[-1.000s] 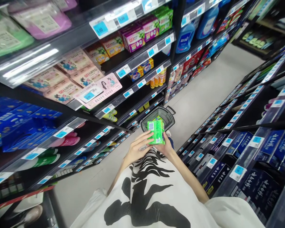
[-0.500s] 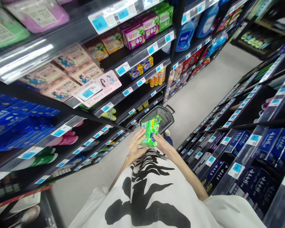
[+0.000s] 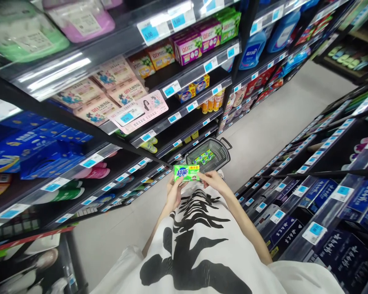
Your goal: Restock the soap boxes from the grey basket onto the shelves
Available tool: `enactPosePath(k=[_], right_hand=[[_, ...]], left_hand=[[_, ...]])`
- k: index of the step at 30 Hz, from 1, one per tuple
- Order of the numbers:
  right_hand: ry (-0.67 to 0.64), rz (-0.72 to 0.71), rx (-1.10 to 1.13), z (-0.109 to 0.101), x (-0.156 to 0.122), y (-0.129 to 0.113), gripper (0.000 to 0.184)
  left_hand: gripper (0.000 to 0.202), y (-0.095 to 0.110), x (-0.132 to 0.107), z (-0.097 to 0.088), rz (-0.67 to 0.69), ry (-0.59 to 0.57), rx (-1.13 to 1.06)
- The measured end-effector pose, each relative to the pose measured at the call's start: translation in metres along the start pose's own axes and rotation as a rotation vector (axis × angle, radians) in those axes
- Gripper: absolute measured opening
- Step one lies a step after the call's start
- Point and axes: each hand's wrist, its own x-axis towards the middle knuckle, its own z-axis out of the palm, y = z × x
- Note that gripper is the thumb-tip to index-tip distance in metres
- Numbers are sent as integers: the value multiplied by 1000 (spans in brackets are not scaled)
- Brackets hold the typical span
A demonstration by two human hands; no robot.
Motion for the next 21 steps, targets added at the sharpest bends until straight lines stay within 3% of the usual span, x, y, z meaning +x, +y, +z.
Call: enactPosePath(k=[6,9,12,15,21], right_hand=[[233,-90,79,-6,18,6,54],[110,-137,111,0,21,8,54],[-51,-227,117,10,21,12,77],[-12,-405,64,18,17,15,95],[99,-750,-322,15,3,6,61]], left_hand=[[54,3,0,-8,-58,-1,-21],[54,4,0,-8,-42,-37,-26],[60,5,-2,-10,1,-95,-41],[71,9,-3,-18,32,-205,-6],[76,26,13,-27,352,-583,204]])
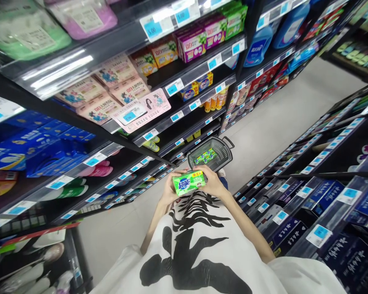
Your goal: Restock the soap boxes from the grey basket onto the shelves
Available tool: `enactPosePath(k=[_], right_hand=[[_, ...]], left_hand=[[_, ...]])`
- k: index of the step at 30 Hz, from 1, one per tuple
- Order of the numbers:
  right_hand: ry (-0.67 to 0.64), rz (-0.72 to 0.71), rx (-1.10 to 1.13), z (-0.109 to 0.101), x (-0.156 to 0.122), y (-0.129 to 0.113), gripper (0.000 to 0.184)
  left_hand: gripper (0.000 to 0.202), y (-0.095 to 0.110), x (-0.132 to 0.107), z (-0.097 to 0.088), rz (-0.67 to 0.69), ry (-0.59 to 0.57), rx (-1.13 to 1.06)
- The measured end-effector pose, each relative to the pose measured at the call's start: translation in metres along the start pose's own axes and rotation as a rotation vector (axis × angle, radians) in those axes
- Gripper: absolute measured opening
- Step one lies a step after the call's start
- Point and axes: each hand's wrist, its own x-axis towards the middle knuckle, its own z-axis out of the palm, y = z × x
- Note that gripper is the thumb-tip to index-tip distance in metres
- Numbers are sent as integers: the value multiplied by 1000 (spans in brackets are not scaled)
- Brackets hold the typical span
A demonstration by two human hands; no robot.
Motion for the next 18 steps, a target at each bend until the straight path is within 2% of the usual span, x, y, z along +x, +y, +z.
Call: enactPosePath(k=[2,4,6,8,11,13,16,18], right_hand=[[8,-43,-51,-4,0,-1,60],[35,21,-30,-5,-1,1,66],[60,127,52,-1,-3,4,76],[75,235,189,5,-6,7,76],[70,438,499,12,-9,7,62],[43,590,709,11,-8,6,59],[-8,819,905,3,-2,6,57],[-36,921,1007,-4,2,8,55]], left_hand=[[76,3,5,-4,19,-62,36],[78,6,6,-4,-16,-59,53],[82,10,5,-1,-82,6,63],[90,17,3,6,-139,53,23],[98,28,2,20,-182,8,-106],[101,32,3,26,-208,-6,-166],[109,30,4,28,-232,-10,-208],[108,26,4,26,-234,-48,-212]])
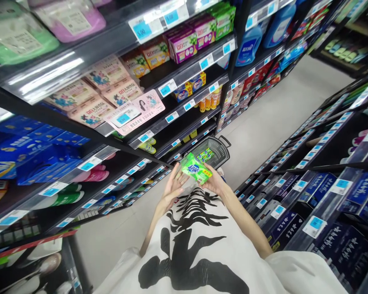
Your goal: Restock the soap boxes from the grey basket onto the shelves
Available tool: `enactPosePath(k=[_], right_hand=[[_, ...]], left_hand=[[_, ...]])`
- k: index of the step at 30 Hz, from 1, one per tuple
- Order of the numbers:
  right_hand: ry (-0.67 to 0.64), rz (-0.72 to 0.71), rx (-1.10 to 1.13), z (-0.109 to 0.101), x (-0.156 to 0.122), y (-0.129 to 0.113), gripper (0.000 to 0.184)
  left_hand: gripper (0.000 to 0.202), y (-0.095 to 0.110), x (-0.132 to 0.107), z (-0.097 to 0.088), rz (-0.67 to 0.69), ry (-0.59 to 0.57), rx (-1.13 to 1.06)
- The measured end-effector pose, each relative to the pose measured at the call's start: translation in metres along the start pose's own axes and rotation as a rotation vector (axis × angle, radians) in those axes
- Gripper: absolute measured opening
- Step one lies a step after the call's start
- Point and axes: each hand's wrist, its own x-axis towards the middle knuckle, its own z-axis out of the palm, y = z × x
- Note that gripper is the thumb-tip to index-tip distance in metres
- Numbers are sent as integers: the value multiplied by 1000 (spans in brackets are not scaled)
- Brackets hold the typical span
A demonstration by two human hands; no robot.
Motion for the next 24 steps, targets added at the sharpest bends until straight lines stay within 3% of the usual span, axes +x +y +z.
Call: enactPosePath(k=[5,9,16,21,24], right_hand=[[-94,90,254,-7,4,1,51],[-41,74,255,-7,4,14,51],[227,-325,-125,-4,-4,21,57],[270,-579,-452,-2,-12,12,62],[313,-645,-607,-1,-15,10,72]], left_hand=[[95,-7,0,1,46,22,37],[92,-9,1,3,19,57,18],[92,-11,5,-6,-95,119,-80],[97,-6,13,-7,-137,180,-29],[90,1,21,-9,-164,196,131]])
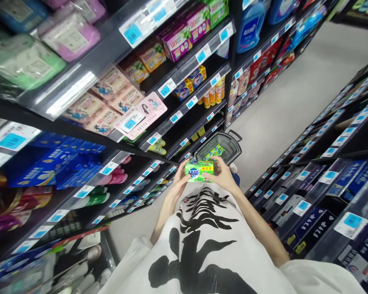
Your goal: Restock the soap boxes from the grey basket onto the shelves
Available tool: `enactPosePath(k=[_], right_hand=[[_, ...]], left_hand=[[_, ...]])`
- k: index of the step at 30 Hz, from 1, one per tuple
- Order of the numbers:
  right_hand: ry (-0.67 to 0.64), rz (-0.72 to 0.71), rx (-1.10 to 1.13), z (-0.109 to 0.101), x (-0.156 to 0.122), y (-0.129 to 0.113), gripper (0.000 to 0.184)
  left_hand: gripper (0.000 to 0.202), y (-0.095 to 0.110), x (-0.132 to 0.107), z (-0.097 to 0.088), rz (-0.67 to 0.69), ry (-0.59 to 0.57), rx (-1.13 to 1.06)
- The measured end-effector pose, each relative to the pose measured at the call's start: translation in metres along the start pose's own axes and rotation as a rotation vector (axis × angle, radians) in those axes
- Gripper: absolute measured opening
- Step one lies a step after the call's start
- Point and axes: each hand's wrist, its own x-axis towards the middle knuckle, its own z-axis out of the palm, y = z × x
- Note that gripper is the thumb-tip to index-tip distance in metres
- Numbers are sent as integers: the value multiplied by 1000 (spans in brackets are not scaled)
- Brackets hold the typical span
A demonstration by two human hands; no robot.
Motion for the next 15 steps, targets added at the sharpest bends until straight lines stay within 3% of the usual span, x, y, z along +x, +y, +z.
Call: enactPosePath(k=[5,10,15], right_hand=[[9,-31,-142,3,-8,13,75],[3,-49,-170,2,-22,34,69],[31,-256,-410,-14,-29,45,54]], left_hand=[[73,4,12,-7,-119,-37,254],[71,-1,22,-16,-168,-166,473],[72,-3,40,-9,-125,-367,934]])
